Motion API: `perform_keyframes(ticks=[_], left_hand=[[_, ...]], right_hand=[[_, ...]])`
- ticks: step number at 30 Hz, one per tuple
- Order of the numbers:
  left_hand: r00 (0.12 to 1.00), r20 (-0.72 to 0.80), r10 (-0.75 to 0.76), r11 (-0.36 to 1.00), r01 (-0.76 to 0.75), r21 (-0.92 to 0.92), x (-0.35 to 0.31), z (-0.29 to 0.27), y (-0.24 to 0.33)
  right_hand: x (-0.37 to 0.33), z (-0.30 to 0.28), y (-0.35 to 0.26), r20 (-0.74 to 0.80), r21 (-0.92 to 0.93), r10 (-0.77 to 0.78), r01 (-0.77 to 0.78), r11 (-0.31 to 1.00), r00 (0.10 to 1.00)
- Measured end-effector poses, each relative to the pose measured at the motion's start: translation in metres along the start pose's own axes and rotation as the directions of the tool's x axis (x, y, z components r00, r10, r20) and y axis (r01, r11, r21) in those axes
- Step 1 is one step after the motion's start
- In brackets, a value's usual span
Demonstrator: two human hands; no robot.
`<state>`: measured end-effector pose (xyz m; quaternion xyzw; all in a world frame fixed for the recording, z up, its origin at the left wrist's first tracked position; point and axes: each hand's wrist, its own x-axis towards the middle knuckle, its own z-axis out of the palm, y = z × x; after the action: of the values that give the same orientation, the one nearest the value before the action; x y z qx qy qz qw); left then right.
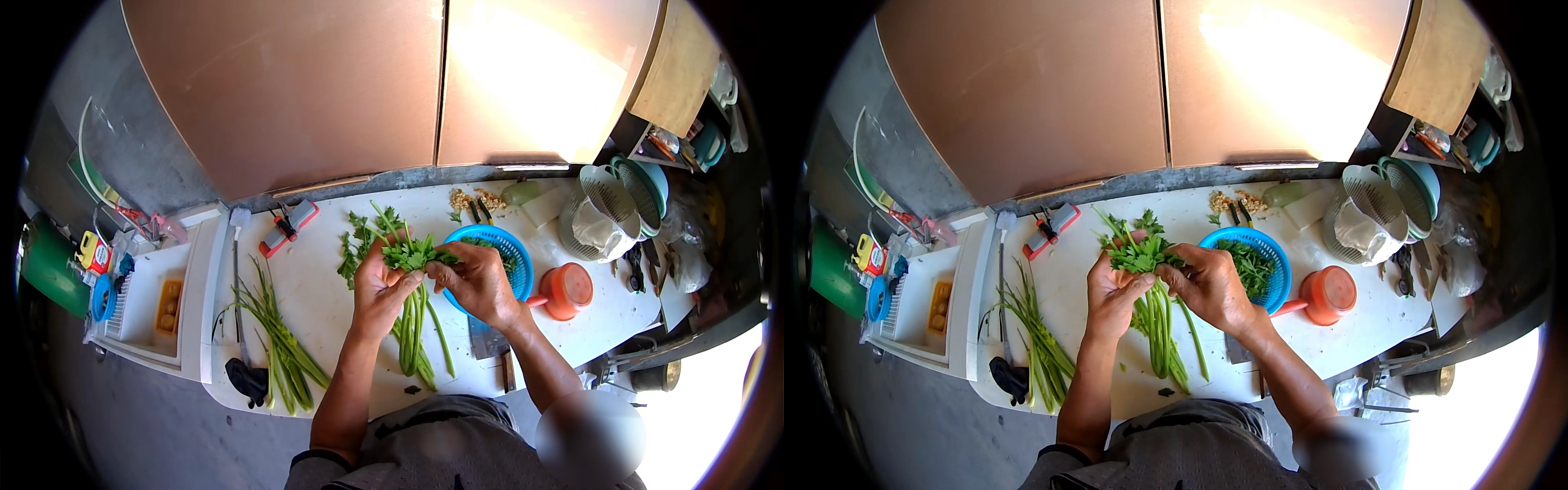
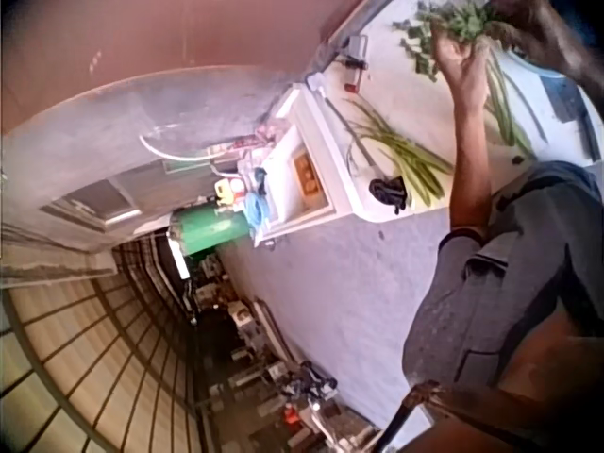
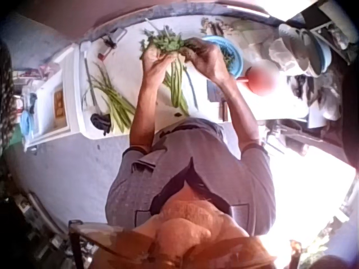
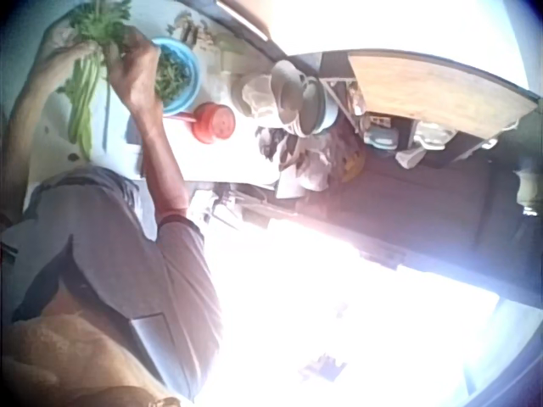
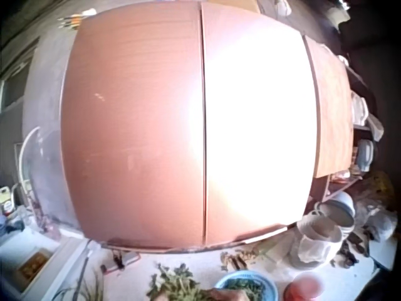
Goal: The person plucks leaves from celery stalks and places them into a blue colander. They then peel the outer layers off the celery stalks and set them aside on the counter.
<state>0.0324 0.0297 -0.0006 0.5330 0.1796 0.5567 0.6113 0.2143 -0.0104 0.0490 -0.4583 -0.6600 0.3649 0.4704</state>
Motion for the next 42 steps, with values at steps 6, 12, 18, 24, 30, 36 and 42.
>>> perform_keyframes(ticks=[6,12,18,24,30,36,42], left_hand=[[0.998,0.05,-0.047,0.999,0.047,0.001,-0.005,-0.007,0.004],[0.999,0.044,-0.03,0.999,0.029,0.039,-0.003,-0.007,0.008],[0.989,0.002,-0.151,0.988,0.151,0.019,-0.01,-0.012,0.007],[0.971,-0.004,-0.237,0.97,0.237,-0.058,-0.011,-0.013,0.008],[0.977,-0.006,-0.214,0.97,0.211,-0.124,-0.008,-0.003,0.012],[0.968,-0.064,-0.244,0.96,0.231,-0.158,-0.008,-0.002,0.013],[0.966,-0.035,-0.257,0.954,0.247,-0.17,-0.007,0.001,0.014]], right_hand=[[0.002,0.008,0.011,0.016,0.302,0.059,-0.061,0.951,0.998],[0.002,0.005,0.01,0.036,0.525,0.087,-0.093,0.846,0.996],[-0.001,0.011,0.021,0.01,0.601,0.141,-0.119,0.79,0.99],[-0.003,0.009,0.035,0.024,0.568,0.098,-0.094,0.818,0.995],[0.003,-0.003,0.02,-0.053,0.29,-0.042,0.055,0.955,0.998],[0.004,-0.021,-0.039,0.021,-0.397,-0.636,0.59,0.703,0.772],[0.009,-0.005,-0.023,0.156,-0.5,-0.594,0.582,0.642,0.789]])
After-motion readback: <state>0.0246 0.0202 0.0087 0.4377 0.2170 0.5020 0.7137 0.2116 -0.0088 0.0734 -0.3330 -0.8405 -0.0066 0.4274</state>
